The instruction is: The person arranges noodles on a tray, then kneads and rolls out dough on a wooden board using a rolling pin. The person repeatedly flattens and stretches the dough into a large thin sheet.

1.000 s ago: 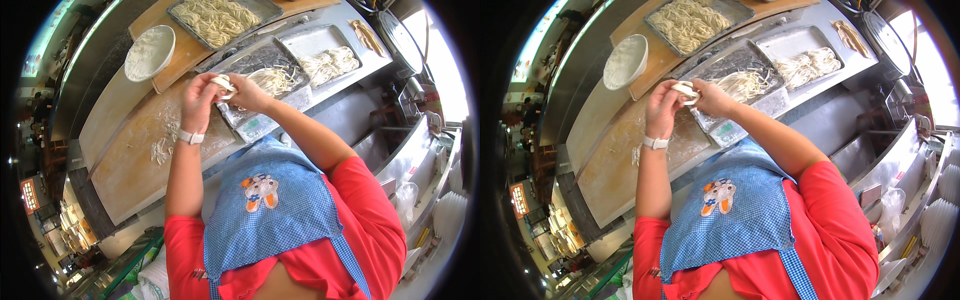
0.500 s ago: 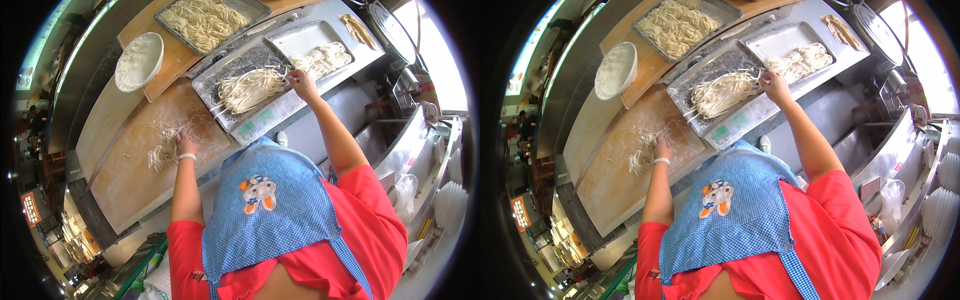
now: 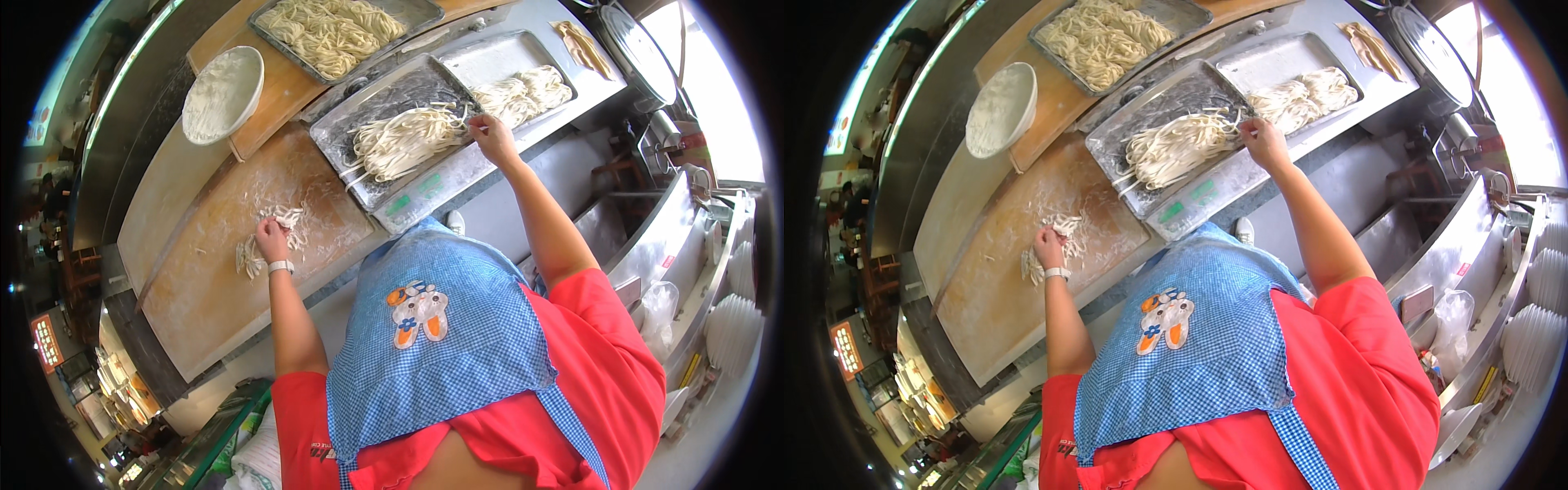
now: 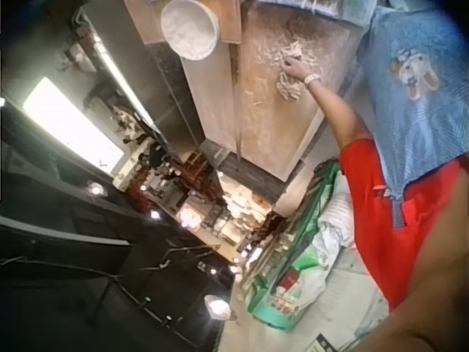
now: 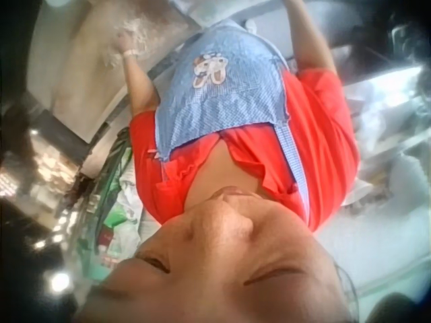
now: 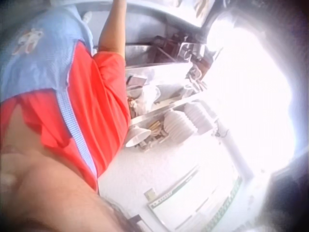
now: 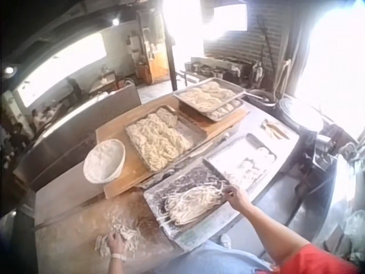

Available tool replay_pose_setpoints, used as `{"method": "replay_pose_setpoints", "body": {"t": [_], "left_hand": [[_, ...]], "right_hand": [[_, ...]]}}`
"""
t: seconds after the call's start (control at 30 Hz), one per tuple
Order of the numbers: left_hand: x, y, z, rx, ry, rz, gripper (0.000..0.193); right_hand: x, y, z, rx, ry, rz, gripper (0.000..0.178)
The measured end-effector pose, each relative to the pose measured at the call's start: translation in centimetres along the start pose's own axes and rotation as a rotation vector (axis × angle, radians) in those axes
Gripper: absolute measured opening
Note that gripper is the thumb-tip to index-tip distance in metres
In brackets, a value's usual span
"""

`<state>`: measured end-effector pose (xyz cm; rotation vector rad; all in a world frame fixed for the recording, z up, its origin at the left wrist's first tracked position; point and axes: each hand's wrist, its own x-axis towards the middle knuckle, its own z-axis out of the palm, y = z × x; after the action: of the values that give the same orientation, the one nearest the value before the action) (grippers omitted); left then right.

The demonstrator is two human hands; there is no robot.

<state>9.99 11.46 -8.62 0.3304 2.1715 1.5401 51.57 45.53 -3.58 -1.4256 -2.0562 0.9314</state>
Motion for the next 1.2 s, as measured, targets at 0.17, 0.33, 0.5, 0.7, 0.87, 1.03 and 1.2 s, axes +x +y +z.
{"method": "replay_pose_setpoints", "body": {"t": [0.17,0.33,0.5,0.7,0.87,1.03,1.2], "left_hand": [[-0.3,3.9,-0.8,-0.225,0.022,-0.029,0.012],[-0.7,4.1,-1.6,-0.123,-0.003,-0.054,0.015],[-1.9,6.3,-0.1,-0.477,-0.031,-0.185,0.013],[-2.2,8.9,0.4,-0.447,-0.173,-0.055,0.015],[-2.7,10.6,1.5,-0.407,-0.211,-0.006,0.02],[-3.5,12.8,2.6,-0.27,-0.248,0.035,0.017],[-5.5,15.7,6.2,-0.19,-0.466,0.05,0.018]], "right_hand": [[0.1,-0.4,0.4,-0.038,-0.001,-0.029,0.021],[0.7,-2.4,1.1,-0.15,0.011,-0.052,0.022],[1.5,-4.1,0.6,-0.186,0.017,-0.055,0.025],[1.5,-6.6,0.6,-0.171,-0.045,-0.073,0.025],[1.4,-7.4,1.1,-0.196,-0.126,-0.009,0.024],[1.3,-7.7,2.1,-0.126,-0.188,-0.057,0.025],[-0.7,-11.9,4.6,0.149,-0.509,-0.079,0.034]]}}
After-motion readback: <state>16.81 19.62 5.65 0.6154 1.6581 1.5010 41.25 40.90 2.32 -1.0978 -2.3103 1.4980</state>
